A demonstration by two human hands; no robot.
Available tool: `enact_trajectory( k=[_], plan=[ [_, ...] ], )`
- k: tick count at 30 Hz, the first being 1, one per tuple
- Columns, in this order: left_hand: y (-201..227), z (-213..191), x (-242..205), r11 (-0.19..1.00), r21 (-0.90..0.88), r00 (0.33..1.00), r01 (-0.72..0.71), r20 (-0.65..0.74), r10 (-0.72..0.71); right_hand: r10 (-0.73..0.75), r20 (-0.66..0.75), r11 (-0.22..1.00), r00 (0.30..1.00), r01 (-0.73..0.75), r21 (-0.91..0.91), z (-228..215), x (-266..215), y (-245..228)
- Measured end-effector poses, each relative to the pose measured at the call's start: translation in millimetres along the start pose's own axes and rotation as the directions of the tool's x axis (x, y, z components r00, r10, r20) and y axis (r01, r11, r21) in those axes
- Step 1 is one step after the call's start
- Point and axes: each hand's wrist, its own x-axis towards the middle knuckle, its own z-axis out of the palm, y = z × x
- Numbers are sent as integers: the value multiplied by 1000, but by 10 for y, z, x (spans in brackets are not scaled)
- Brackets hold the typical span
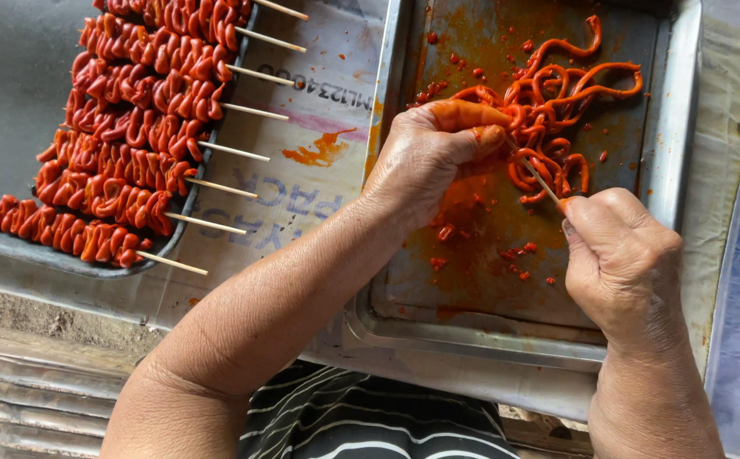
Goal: The person skewers pieces of marinated animal intestines onto wooden sticks by hand, arranging the finished skewers on a metal tray.
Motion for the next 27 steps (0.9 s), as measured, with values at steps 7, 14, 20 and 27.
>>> enact_trajectory(
  k=[7, 14, 20, 27],
  plan=[
    [229, -41, -26, 964, 146, 975, 221, -27, -220, 38, -14, 991, 999, -36, 125, 43, 24, -50],
    [101, -107, 51, 837, 473, 956, -276, 224, 189, 74, -28, 977, 997, -67, 204, 15, 27, -68],
    [198, -106, 72, 965, 259, 998, -32, -43, 44, -17, -55, 999, 998, 19, 25, 17, 50, -72],
    [223, -48, 6, 947, 315, 997, -62, -25, 74, -15, -23, 1000, 1000, 15, -13, 22, 71, -138]
  ],
)
